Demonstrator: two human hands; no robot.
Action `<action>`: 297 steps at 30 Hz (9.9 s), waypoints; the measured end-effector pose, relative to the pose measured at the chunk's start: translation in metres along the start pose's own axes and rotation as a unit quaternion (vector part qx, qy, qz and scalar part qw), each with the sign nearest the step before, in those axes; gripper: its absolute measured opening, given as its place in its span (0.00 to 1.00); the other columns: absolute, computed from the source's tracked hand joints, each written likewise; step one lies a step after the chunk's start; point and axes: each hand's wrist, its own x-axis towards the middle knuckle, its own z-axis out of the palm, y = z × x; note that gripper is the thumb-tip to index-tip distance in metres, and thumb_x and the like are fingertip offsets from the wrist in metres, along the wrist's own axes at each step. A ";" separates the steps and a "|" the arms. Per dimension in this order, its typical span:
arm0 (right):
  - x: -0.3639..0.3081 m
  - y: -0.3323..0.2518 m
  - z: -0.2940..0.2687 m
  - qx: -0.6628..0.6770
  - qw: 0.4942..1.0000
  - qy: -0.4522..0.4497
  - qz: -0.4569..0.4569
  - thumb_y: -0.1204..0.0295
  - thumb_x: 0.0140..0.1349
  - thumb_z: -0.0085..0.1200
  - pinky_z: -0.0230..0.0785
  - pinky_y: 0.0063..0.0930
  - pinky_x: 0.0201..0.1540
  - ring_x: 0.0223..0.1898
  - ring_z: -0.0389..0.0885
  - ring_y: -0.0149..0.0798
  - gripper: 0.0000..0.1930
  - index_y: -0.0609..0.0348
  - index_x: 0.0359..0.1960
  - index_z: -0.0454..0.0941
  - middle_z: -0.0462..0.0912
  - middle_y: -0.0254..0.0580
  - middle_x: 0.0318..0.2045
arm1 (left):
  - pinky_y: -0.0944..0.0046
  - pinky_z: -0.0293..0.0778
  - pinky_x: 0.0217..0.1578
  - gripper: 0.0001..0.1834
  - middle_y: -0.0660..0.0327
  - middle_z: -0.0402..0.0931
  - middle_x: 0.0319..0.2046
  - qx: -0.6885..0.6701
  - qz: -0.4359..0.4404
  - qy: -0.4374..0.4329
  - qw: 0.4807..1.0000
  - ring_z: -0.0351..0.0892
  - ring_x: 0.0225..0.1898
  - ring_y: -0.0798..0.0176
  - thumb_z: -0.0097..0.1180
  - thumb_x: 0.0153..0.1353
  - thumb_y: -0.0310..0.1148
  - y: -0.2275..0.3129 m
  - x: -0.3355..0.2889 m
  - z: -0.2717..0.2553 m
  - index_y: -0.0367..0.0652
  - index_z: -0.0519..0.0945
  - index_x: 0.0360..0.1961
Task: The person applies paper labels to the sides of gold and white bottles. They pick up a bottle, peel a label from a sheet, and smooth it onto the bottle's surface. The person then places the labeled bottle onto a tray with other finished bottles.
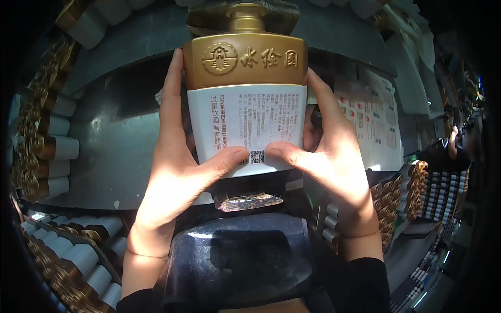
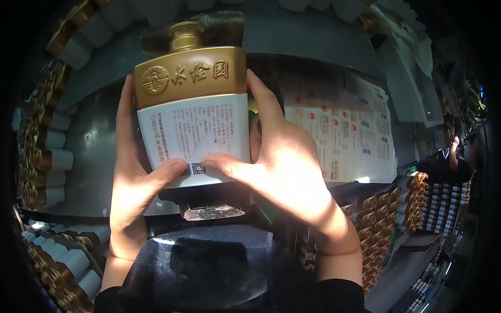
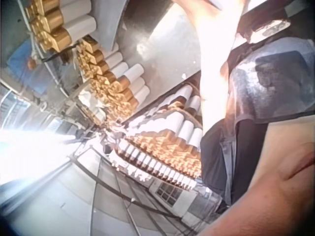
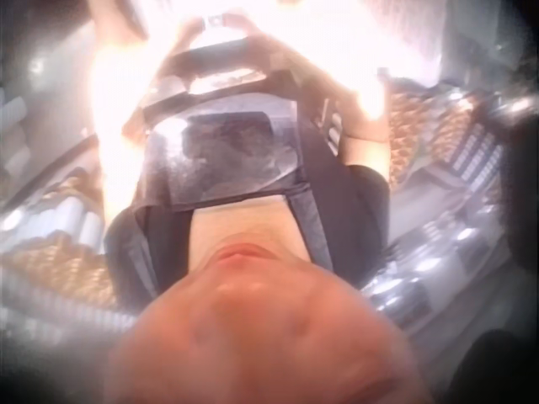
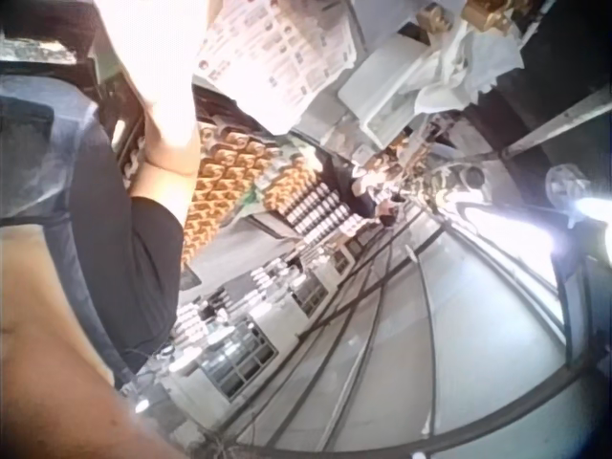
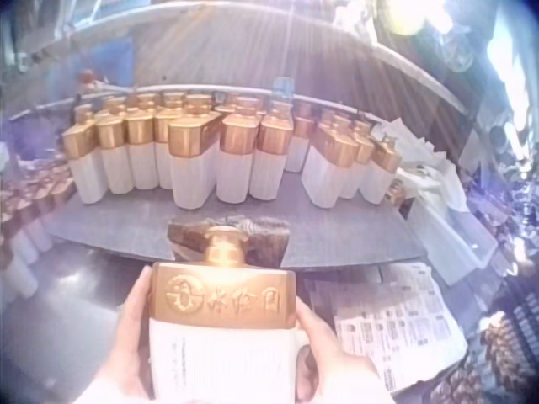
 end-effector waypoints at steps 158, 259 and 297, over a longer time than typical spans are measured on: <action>0.010 0.058 -0.067 0.280 0.942 0.165 0.078 0.62 0.68 0.52 0.74 0.22 0.43 0.38 0.78 0.27 0.22 0.63 0.58 0.70 0.78 0.36 0.38 | 0.49 0.62 0.65 0.59 0.48 0.54 0.68 0.013 -0.042 -0.016 0.999 0.62 0.66 0.48 0.66 0.48 0.26 -0.006 -0.015 -0.008 0.51 0.39 0.75; 0.016 -0.026 0.007 -0.133 0.829 -0.004 -0.543 0.75 0.48 0.64 0.74 0.24 0.28 0.25 0.79 0.33 0.10 0.58 0.34 0.82 0.81 0.34 0.24 | 0.53 0.67 0.62 0.21 0.49 0.68 0.60 0.001 0.009 0.113 0.994 0.71 0.60 0.53 0.43 0.68 0.27 -0.009 -0.035 -0.043 0.32 0.67 0.61; -0.116 0.125 -0.063 0.054 0.991 0.117 0.033 0.74 0.64 0.55 0.70 0.18 0.29 0.24 0.79 0.26 0.08 0.61 0.40 0.84 0.84 0.38 0.25 | 0.49 0.52 0.68 0.47 0.44 0.55 0.68 0.240 0.130 0.031 0.962 0.54 0.70 0.46 0.64 0.54 0.56 -0.007 -0.009 -0.012 0.36 0.63 0.67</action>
